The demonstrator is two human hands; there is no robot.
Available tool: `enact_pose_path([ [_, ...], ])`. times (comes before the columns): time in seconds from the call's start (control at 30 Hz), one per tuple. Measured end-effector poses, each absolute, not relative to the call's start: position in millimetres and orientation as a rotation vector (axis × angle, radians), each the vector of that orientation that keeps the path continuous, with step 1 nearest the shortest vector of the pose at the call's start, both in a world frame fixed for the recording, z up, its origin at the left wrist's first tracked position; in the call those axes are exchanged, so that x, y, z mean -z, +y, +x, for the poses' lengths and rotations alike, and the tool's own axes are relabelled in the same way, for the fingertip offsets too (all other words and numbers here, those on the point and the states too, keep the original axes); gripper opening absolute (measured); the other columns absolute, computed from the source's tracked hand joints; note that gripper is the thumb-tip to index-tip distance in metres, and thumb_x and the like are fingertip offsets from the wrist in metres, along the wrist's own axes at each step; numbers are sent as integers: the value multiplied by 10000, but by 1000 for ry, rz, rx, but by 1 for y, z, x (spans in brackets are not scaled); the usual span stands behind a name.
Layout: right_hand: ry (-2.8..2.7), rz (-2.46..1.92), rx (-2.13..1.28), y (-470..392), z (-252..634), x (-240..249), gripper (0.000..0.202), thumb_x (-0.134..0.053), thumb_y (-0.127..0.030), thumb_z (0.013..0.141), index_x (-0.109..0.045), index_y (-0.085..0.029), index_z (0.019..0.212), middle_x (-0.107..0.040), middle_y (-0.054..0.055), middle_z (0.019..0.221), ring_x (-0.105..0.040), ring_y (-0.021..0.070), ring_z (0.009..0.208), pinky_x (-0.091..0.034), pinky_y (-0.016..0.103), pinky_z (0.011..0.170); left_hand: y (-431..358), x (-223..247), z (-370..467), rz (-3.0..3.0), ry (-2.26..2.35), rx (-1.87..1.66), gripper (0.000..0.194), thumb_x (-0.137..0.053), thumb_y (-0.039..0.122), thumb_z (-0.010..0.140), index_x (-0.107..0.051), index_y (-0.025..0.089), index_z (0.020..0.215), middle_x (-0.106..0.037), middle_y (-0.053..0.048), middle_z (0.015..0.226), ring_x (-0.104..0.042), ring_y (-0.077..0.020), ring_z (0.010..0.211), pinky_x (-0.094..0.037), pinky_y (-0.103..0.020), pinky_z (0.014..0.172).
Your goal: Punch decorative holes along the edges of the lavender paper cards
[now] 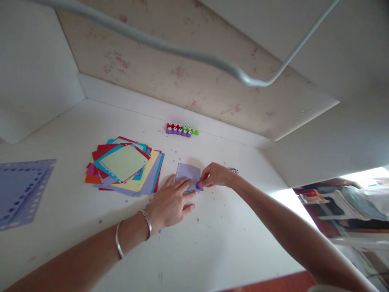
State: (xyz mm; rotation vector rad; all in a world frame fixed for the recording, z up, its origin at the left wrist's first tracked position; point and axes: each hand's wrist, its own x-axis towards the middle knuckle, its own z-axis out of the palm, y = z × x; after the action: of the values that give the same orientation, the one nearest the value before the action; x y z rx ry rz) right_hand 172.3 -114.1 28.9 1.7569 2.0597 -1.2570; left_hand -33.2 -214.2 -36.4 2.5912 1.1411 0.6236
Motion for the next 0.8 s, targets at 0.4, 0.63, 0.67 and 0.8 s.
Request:
enact_pose_path([
  [0.4, 2089, 1697, 1471, -125, 185, -36, 243, -735, -354, 671, -775, -197, 852, -729, 37, 742, -648, 135, 693, -508, 228, 640, -216, 32, -34, 2603, 1147, -639, 386, -443, 472, 929, -578, 292, 1243, -497, -73, 1380, -394, -258, 1299, -147, -503, 1108],
  [0.63, 2081, 1671, 1232, -133, 201, -48, 244, -705, -361, 703, -771, -201, 874, -713, 35, 687, -647, 153, 654, -481, 231, 584, -217, 32, -34, 2608, 1152, -650, 372, -453, 473, 925, -583, 300, 1227, -491, -66, 1379, -393, -259, 1293, -153, -513, 1106],
  [0.67, 2081, 1659, 1168, -135, 204, -51, 248, -697, -367, 712, -770, -211, 891, -710, 32, 677, -647, 157, 645, -470, 230, 568, -217, 32, -35, 2606, 1151, -645, 372, -453, 475, 924, -581, 302, 1229, -489, -65, 1380, -393, -260, 1294, -153, -514, 1105],
  [0.8, 2168, 1747, 899, -151, 206, -58, 357, -614, -473, 795, -727, -252, 1052, -736, 47, 787, -658, 172, 654, -462, 256, 589, -216, 32, -35, 2599, 1149, -629, 380, -434, 484, 931, -571, 304, 1236, -479, -66, 1388, -385, -260, 1302, -153, -518, 1106],
])
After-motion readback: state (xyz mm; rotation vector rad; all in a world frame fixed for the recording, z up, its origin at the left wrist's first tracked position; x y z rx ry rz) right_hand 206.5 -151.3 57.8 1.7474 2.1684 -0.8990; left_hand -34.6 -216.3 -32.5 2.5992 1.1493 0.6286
